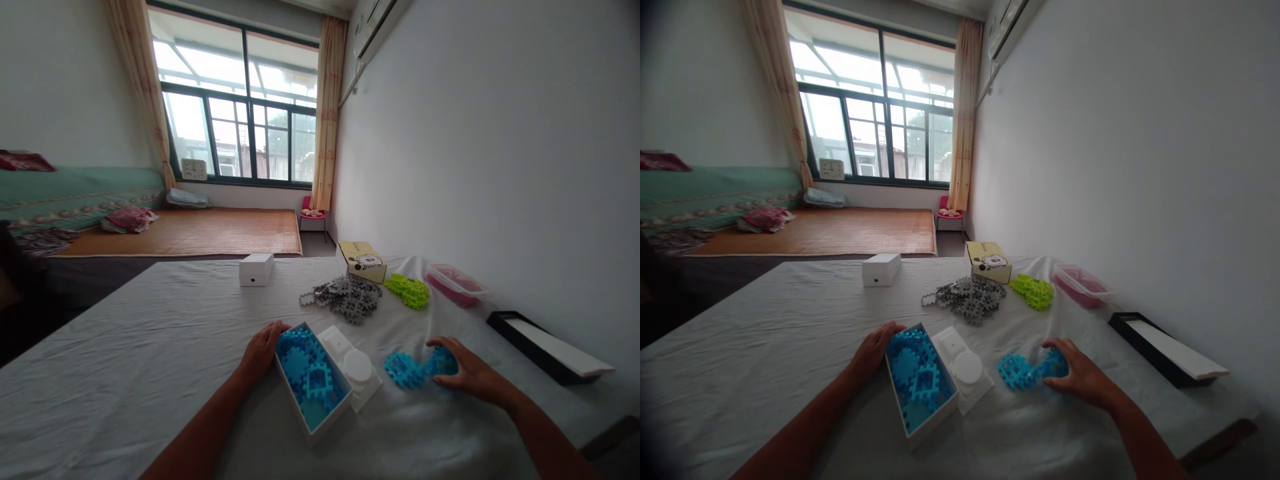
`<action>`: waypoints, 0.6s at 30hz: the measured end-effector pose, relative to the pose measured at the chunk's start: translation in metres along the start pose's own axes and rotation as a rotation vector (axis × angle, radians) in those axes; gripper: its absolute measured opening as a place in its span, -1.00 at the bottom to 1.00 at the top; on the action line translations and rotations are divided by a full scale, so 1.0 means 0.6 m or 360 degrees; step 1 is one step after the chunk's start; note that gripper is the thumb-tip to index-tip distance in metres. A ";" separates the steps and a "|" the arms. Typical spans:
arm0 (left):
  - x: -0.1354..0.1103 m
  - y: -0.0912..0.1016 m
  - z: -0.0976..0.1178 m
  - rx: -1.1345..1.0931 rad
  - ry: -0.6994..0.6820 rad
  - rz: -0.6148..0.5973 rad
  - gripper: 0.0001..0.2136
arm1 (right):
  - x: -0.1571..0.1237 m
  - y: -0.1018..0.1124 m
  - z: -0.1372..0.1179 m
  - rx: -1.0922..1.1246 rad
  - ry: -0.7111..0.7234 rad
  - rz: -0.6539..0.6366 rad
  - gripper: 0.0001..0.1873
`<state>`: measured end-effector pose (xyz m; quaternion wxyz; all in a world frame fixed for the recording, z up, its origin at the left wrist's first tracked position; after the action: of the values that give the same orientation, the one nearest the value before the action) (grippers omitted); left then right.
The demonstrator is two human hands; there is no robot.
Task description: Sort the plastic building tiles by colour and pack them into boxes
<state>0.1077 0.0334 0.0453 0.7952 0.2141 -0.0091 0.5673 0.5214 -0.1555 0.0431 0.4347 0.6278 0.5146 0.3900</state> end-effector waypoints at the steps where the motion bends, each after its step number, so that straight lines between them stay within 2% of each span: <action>1: 0.000 -0.001 0.000 0.0005 -0.0007 -0.0005 -0.47 | -0.002 0.005 -0.003 0.0045 0.0003 -0.0004 -0.42; 3: -0.001 -0.002 0.002 0.0017 -0.0025 -0.0015 -0.47 | -0.004 0.013 -0.005 0.0135 -0.0031 -0.0010 -0.55; 5: -0.002 -0.003 0.004 0.0020 -0.0044 -0.0024 -0.47 | -0.006 0.018 0.006 0.0254 -0.0144 0.0022 -0.58; 9: -0.004 -0.003 0.005 -0.0009 -0.0071 -0.0013 -0.47 | -0.013 0.007 0.063 0.0611 -0.0466 0.0056 -0.50; 13: -0.004 -0.002 0.002 -0.0007 -0.0068 0.0028 -0.46 | -0.014 -0.015 0.101 0.1031 -0.0564 -0.0045 -0.42; 16: -0.006 -0.003 0.007 0.0001 -0.0095 0.0023 -0.45 | -0.007 -0.006 0.088 0.1141 -0.0585 0.0008 -0.39; 18: -0.007 -0.005 0.012 0.0007 -0.0101 0.0003 -0.45 | 0.008 0.010 0.032 0.1105 -0.0454 0.0049 -0.42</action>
<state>0.1107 0.0262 0.0497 0.7935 0.2338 -0.0333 0.5609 0.5420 -0.1539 0.0429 0.2573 0.7935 0.5410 0.1076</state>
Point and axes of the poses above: each hand's wrist, its own x-axis towards the middle knuckle, its own y-axis out of the back of the hand, z = x × y, the point moved 10 cm from there along x, towards the middle knuckle, and after that the axes turned 14 degrees about -x, right-handed, at the moved point
